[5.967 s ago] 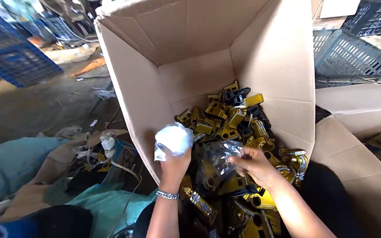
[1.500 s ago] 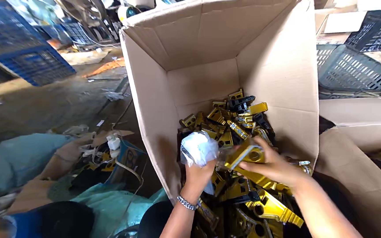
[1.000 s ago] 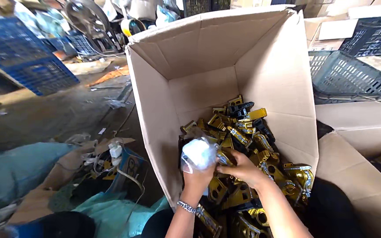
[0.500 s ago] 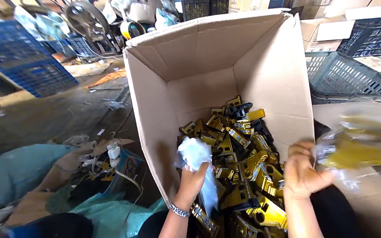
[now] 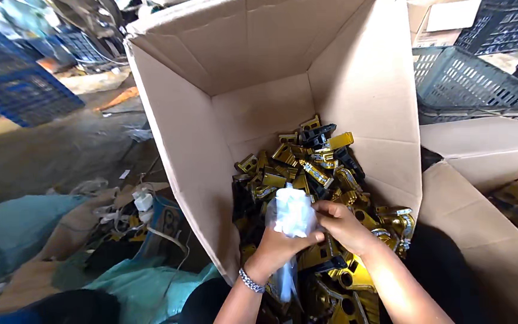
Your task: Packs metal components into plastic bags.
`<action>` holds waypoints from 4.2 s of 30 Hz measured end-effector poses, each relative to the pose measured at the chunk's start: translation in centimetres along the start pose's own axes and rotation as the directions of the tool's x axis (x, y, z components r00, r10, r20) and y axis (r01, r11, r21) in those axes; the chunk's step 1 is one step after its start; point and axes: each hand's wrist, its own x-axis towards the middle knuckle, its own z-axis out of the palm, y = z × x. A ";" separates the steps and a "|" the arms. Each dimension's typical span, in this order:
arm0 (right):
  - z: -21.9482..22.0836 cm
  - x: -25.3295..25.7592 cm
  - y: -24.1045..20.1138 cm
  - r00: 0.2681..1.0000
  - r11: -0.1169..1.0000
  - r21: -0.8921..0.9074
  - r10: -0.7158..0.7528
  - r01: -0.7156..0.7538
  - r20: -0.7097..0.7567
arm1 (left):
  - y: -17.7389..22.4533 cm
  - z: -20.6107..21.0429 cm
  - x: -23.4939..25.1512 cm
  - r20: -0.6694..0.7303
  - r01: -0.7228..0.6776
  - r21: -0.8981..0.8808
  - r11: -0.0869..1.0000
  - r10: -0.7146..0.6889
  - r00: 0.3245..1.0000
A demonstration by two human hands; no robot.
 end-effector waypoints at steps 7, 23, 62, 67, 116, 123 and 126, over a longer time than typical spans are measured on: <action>0.2 -1.4 0.6 0.998 0.996 0.055 0.061 -0.063 0.032 | 0.5 -1.1 1.0 -0.141 0.036 0.094 0.995 -0.022 0.990; -3.8 5.0 -5.5 0.973 0.758 -0.631 -0.020 0.164 0.229 | 0.4 -3.3 2.7 -0.200 -0.187 0.290 0.939 0.250 0.947; 5.2 5.3 0.4 0.998 0.641 -0.765 -0.053 0.062 0.036 | -0.8 -2.5 1.3 -0.386 -0.206 0.154 0.966 0.251 0.888; 4.4 4.8 0.1 0.995 0.974 -0.226 -0.053 0.033 -0.082 | -3.2 -3.2 3.2 -0.401 -0.380 0.546 0.746 0.631 0.664; 0.8 -0.9 1.6 0.997 0.979 0.205 -0.008 0.024 -0.077 | -1.1 -3.3 3.4 -0.408 -0.071 0.280 0.957 0.185 0.894; -2.7 -0.6 -2.2 0.996 0.943 -0.332 0.021 0.009 0.087 | 0.1 -1.8 1.3 -0.124 -0.008 0.028 1.000 0.012 0.992; -6.1 -0.1 -3.2 0.976 0.906 -0.421 -0.129 0.043 -0.178 | -0.4 -3.7 2.2 -0.357 -0.058 0.155 0.986 0.111 0.928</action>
